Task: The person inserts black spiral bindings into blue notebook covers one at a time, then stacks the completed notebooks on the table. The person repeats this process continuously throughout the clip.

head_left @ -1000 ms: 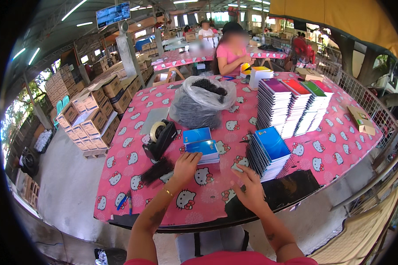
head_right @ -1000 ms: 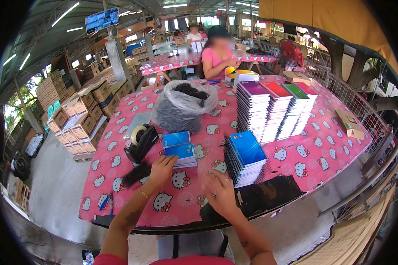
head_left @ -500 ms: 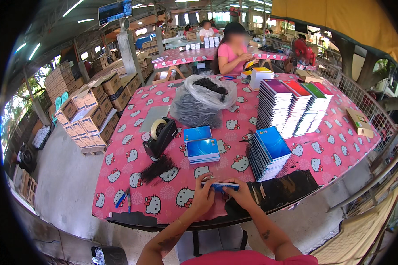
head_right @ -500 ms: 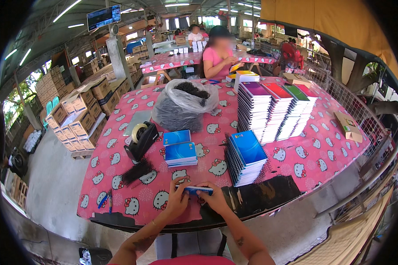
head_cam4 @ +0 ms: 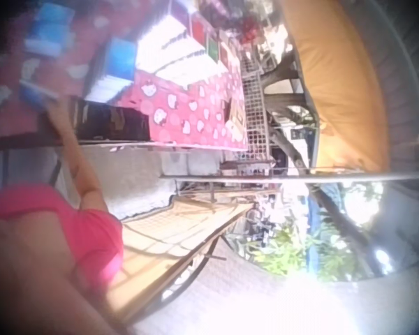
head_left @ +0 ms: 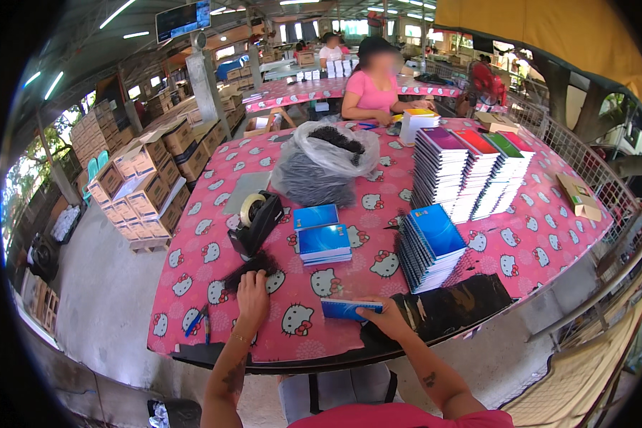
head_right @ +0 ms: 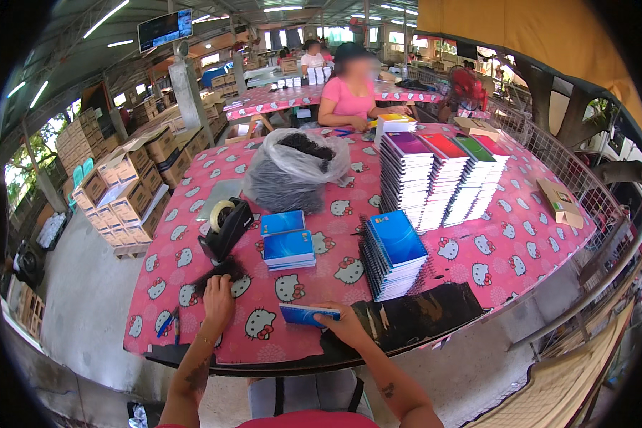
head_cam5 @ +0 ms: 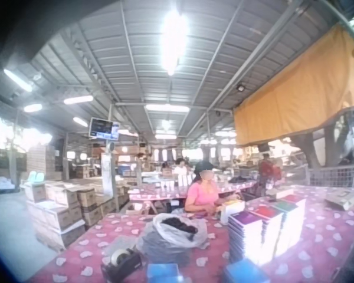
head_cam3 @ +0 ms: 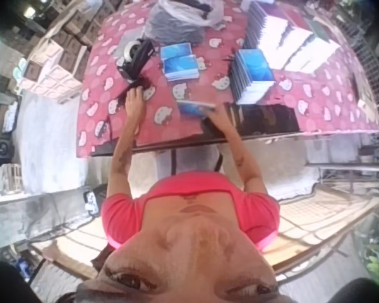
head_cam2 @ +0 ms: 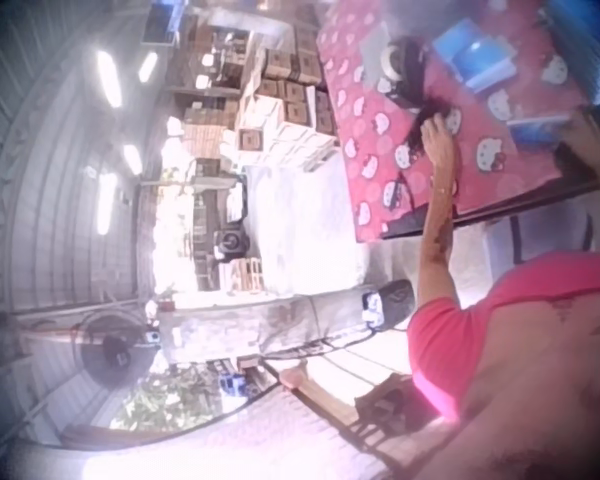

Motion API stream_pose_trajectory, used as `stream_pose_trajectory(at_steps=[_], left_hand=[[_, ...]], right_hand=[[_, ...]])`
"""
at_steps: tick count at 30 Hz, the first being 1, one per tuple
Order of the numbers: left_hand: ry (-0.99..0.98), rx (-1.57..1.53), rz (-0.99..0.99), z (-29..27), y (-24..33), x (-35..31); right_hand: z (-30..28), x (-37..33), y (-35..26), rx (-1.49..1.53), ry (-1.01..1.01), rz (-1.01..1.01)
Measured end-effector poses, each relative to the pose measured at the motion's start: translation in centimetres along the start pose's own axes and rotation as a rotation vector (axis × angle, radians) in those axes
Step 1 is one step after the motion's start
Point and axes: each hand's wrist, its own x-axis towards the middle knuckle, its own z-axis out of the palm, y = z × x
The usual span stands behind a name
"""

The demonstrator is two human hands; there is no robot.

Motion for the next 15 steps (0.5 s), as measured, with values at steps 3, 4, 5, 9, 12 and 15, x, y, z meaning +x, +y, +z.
stream_pose_trajectory(at_steps=[3,4,5,9,12,15], left_hand=[[0.086,-0.118,-0.087,-2.2,2.2,0.5],[0.044,-0.212,-0.165,-3.0,3.3,0.5],[0.007,-0.304,-0.242,-3.4,4.3,0.5],[-0.338,-1.165,-0.833,-4.3,12.7,-2.4],[-0.176,-1.295,-0.624,-3.1,15.8,-4.5],[-0.253,-1.211,-0.543,-3.0,15.5,-4.8]], right_hand=[[-0.1,-0.1,-0.5,-0.017,-0.014,0.049],[-0.1,-0.1,-0.6,-0.023,-0.023,0.077],[-0.1,-0.1,-0.6,-0.007,-0.017,0.068],[0.3,0.4,0.6,0.01,-0.017,0.007],[1.3,-0.1,0.7,-0.041,-0.025,-0.055],[0.9,0.2,0.4,-0.087,-0.02,-0.056]])
